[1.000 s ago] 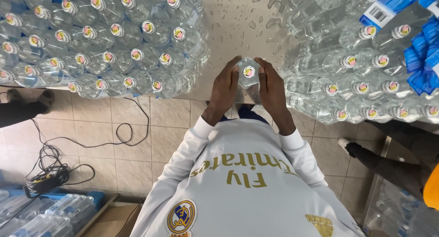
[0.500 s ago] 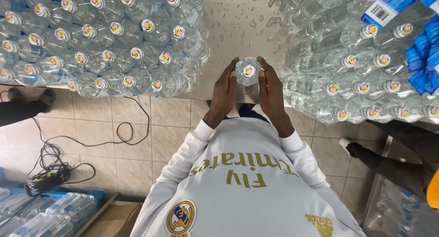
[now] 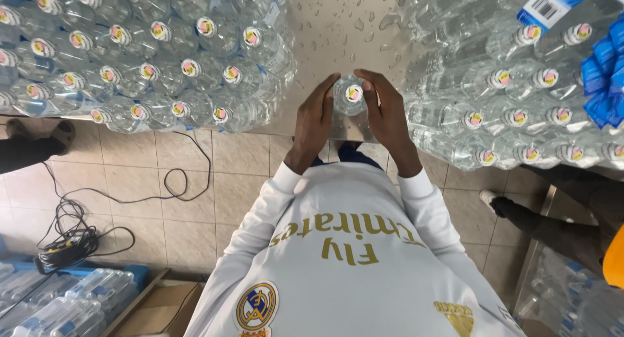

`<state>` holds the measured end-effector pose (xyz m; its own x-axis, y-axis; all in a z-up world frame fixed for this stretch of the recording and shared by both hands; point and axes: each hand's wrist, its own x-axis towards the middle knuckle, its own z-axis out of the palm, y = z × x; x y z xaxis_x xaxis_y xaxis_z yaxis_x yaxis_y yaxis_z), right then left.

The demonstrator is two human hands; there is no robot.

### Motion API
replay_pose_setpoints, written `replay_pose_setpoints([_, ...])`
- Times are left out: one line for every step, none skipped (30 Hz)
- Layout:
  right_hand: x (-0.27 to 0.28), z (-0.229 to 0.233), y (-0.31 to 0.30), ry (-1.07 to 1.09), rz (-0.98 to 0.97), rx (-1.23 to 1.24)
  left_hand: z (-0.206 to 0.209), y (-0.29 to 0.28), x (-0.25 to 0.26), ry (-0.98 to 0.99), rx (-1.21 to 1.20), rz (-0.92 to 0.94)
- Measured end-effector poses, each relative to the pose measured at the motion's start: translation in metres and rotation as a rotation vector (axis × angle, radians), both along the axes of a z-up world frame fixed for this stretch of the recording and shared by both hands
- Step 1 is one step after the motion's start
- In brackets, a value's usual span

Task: Manually applying adhesive labels to plastic water bottles at a production workstation.

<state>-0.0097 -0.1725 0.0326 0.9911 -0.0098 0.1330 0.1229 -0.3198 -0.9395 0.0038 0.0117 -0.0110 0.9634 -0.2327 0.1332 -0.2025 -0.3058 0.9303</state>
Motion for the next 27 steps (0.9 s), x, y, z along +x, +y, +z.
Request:
replay_pose_setpoints([0.002, -0.001, -0.001, -0.008, 0.002, -0.001, -0.001, -0.001, 0.001, -0.008, -0.001, 0.002])
replay_pose_setpoints([0.003, -0.001, -0.002, 0.004, 0.005, -0.009, -0.003, -0.001, 0.002, -0.001, 0.017, -0.007])
replay_pose_setpoints([-0.002, -0.002, -0.002, 0.029, 0.008, -0.015, -0.004, -0.001, -0.004, 0.019, 0.036, -0.017])
replay_pose_setpoints([-0.002, -0.001, -0.002, 0.035, 0.01, -0.015, -0.002, -0.001, -0.005, 0.024, 0.037, -0.015])
replay_pose_setpoints([-0.002, -0.001, -0.001, 0.016, 0.006, -0.014, 0.0, -0.001, -0.004, 0.04, 0.0, -0.028])
replay_pose_setpoints([-0.003, 0.0, 0.0, -0.002, 0.002, -0.013, 0.003, 0.0, -0.004, 0.057, -0.036, -0.042])
replay_pose_setpoints([-0.006, -0.003, 0.0, -0.007, 0.003, -0.013, 0.003, 0.0, -0.006, 0.051, -0.037, -0.04])
replay_pose_setpoints([-0.01, -0.005, 0.0, -0.021, -0.015, -0.008, 0.003, 0.0, -0.008, 0.044, -0.058, -0.054])
replay_pose_setpoints([-0.013, -0.007, 0.0, -0.034, -0.033, -0.002, 0.003, 0.001, -0.01, 0.037, -0.079, -0.067])
replay_pose_setpoints([-0.013, -0.01, -0.001, -0.039, -0.031, -0.001, 0.005, -0.001, -0.008, 0.032, -0.078, -0.065])
replay_pose_setpoints([-0.018, -0.012, -0.001, -0.036, -0.039, 0.015, 0.007, -0.001, -0.012, 0.05, -0.094, -0.064])
replay_pose_setpoints([-0.023, -0.014, -0.001, -0.033, -0.047, 0.032, 0.008, -0.002, -0.016, 0.068, -0.11, -0.063])
replay_pose_setpoints([-0.024, -0.016, -0.001, -0.029, -0.048, 0.031, 0.007, -0.003, -0.016, 0.072, -0.11, -0.064])
replay_pose_setpoints([-0.024, -0.018, -0.001, -0.028, -0.052, 0.039, 0.005, -0.003, -0.016, 0.075, -0.123, -0.066])
replay_pose_setpoints([-0.025, -0.019, -0.002, -0.028, -0.06, 0.046, 0.004, -0.005, -0.015, 0.077, -0.136, -0.072])
replay_pose_setpoints([-0.028, -0.018, -0.001, -0.025, -0.065, 0.045, 0.003, -0.003, -0.016, 0.082, -0.136, -0.076])
replay_pose_setpoints([-0.028, -0.017, 0.0, -0.015, -0.071, 0.036, 0.002, -0.002, -0.014, 0.093, -0.16, -0.088])
replay_pose_setpoints([-0.027, -0.017, 0.001, -0.005, -0.077, 0.028, 0.001, -0.001, -0.012, 0.105, -0.184, -0.1])
replay_pose_setpoints([-0.026, -0.015, 0.0, -0.008, -0.079, 0.028, 0.002, -0.002, -0.011, 0.103, -0.184, -0.102])
replay_pose_setpoints([-0.025, -0.014, -0.001, 0.0, -0.08, 0.014, 0.003, -0.002, -0.009, 0.113, -0.188, -0.102])
replay_pose_setpoints([-0.027, -0.013, -0.001, 0.014, -0.077, 0.001, 0.004, -0.002, -0.011, 0.128, -0.192, -0.098])
replay_pose_setpoints([-0.026, -0.016, -0.001, 0.017, -0.076, 0.002, 0.001, -0.001, -0.011, 0.132, -0.191, -0.097])
replay_pose_setpoints([-0.026, -0.019, -0.001, 0.028, -0.091, 0.032, -0.003, -0.001, -0.01, 0.139, -0.198, -0.094])
replay_pose_setpoints([-0.026, -0.021, -0.002, 0.039, -0.106, 0.061, -0.006, -0.001, -0.009, 0.146, -0.205, -0.092])
replay_pose_setpoints([-0.026, -0.022, -0.002, 0.042, -0.104, 0.06, -0.007, -0.002, -0.01, 0.149, -0.205, -0.089])
replay_pose_setpoints([-0.027, -0.023, -0.002, 0.045, -0.115, 0.061, -0.008, -0.002, -0.01, 0.155, -0.197, -0.089])
replay_pose_setpoints([-0.024, -0.024, -0.002, 0.041, -0.122, 0.062, -0.008, -0.002, -0.008, 0.155, -0.189, -0.086])
